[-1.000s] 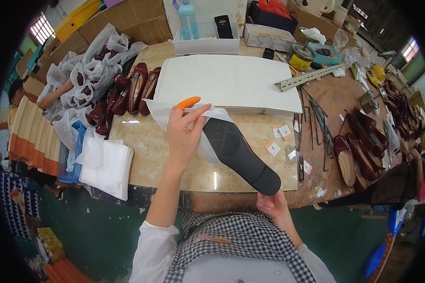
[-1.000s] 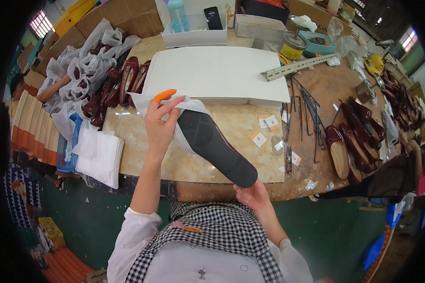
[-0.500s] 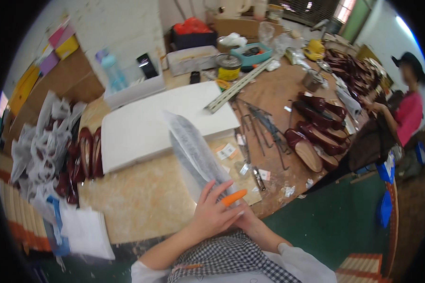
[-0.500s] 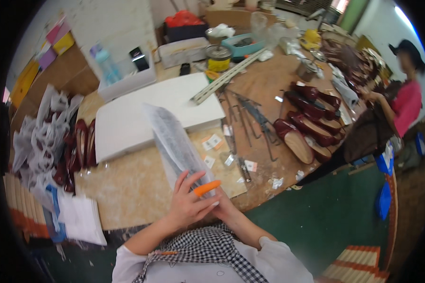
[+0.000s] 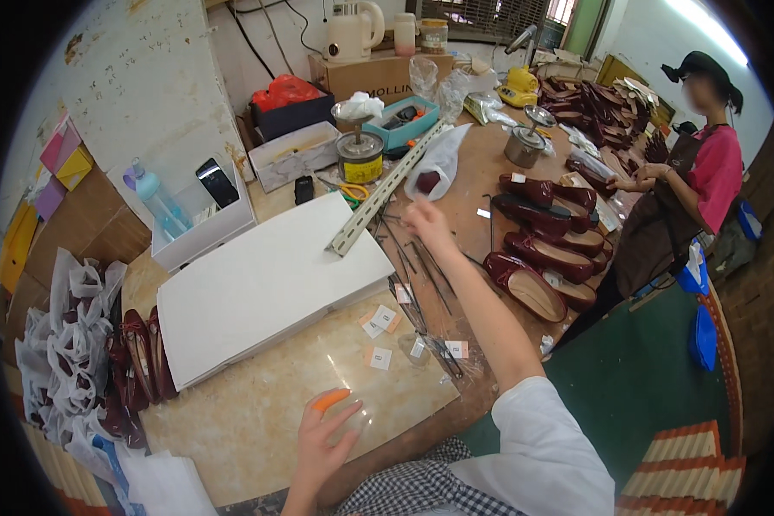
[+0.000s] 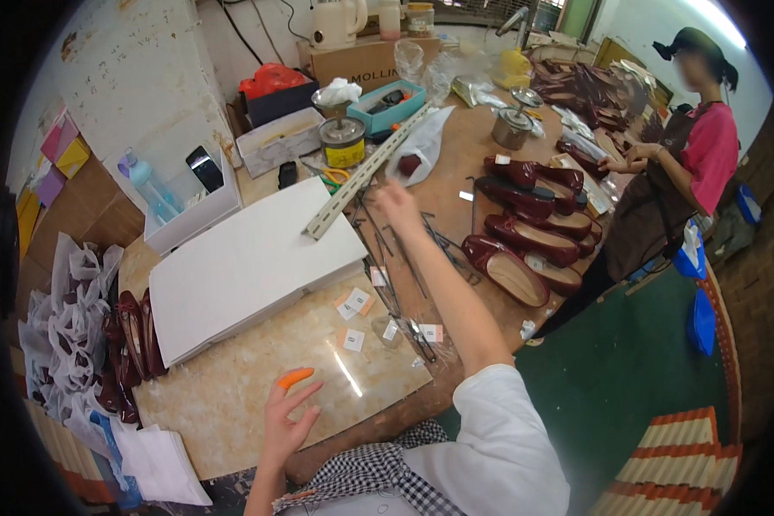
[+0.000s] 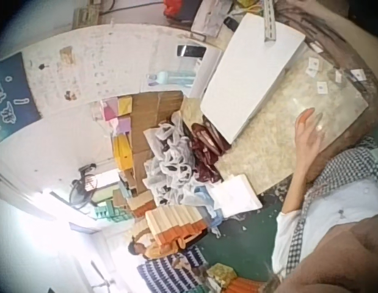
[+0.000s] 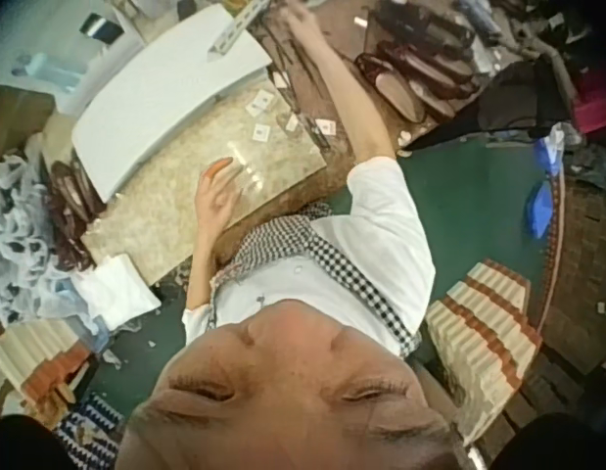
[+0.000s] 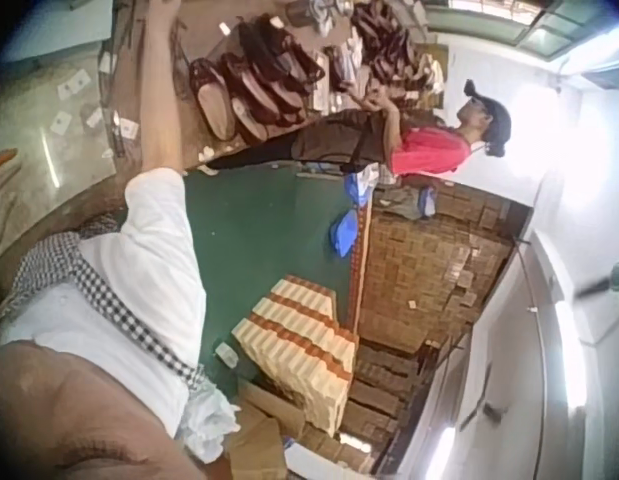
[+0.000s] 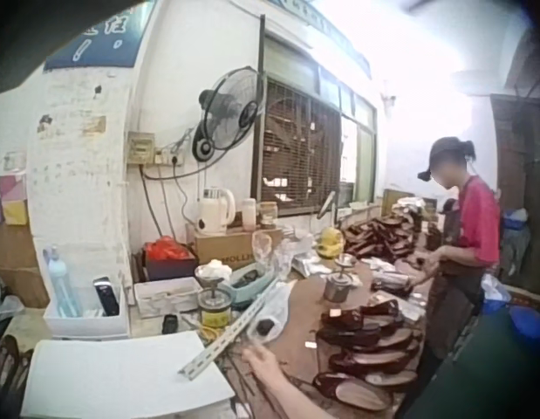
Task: The person cleans maroon patent leather shoes using a white cloth. They wipe the exterior surfaces and the soles of the shoes, then place them on a table. The person also handles white tissue paper and shoe stuffing during the process.
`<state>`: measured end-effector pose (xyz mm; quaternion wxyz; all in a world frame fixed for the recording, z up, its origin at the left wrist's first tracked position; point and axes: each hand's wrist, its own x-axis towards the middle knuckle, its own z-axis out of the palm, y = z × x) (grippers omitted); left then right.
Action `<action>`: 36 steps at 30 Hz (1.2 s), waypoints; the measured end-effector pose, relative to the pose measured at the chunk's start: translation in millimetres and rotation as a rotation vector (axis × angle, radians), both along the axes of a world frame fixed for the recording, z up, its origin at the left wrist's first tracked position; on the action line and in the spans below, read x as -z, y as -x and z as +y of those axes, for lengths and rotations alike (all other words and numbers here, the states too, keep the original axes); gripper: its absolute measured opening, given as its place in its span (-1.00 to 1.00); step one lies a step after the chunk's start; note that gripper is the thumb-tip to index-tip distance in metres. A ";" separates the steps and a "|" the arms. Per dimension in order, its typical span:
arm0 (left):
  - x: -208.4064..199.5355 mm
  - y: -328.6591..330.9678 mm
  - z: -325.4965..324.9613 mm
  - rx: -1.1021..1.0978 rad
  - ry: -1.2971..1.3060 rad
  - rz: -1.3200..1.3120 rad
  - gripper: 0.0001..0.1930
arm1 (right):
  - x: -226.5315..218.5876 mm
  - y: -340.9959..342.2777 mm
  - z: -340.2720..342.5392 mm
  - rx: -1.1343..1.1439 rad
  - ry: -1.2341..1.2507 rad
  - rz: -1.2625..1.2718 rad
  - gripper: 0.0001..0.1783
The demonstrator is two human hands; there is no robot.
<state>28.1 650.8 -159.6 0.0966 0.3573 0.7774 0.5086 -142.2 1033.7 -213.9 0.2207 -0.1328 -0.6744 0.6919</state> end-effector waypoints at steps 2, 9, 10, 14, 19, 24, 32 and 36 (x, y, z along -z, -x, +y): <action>-45.6 -0.9 10.5 0.117 -0.250 -0.345 -0.59 | 11.3 -26.2 -24.4 -0.243 -0.007 -0.039 -0.51; -97.2 -49.4 69.8 1.011 -1.274 -0.722 -0.47 | -2.0 -172.6 -45.2 -0.319 -0.413 -0.240 -0.64; -101.4 -56.1 73.0 1.077 -1.364 -0.769 -0.44 | -0.8 -186.3 -26.2 -0.162 -0.607 -0.248 -0.64; -107.4 -77.0 84.6 1.146 -1.463 -1.019 -0.46 | 4.8 -238.2 93.3 0.451 -1.309 -0.426 -0.64; -116.7 -82.3 92.9 1.046 -1.479 -1.023 -0.55 | 27.4 -258.2 155.7 0.358 -1.295 -0.924 -0.68; -83.0 -24.6 55.9 0.832 -0.987 -0.707 -0.48 | -10.5 -246.3 156.3 0.375 -1.843 -0.416 -0.75; -31.4 -11.8 24.5 0.184 -0.138 -0.543 -0.71 | -67.0 -228.1 100.9 0.171 -1.225 -0.513 -0.80; 27.6 -26.9 -13.8 -0.188 -0.158 -0.631 -0.45 | -114.3 -224.4 -69.4 -0.244 -0.883 -0.164 -0.70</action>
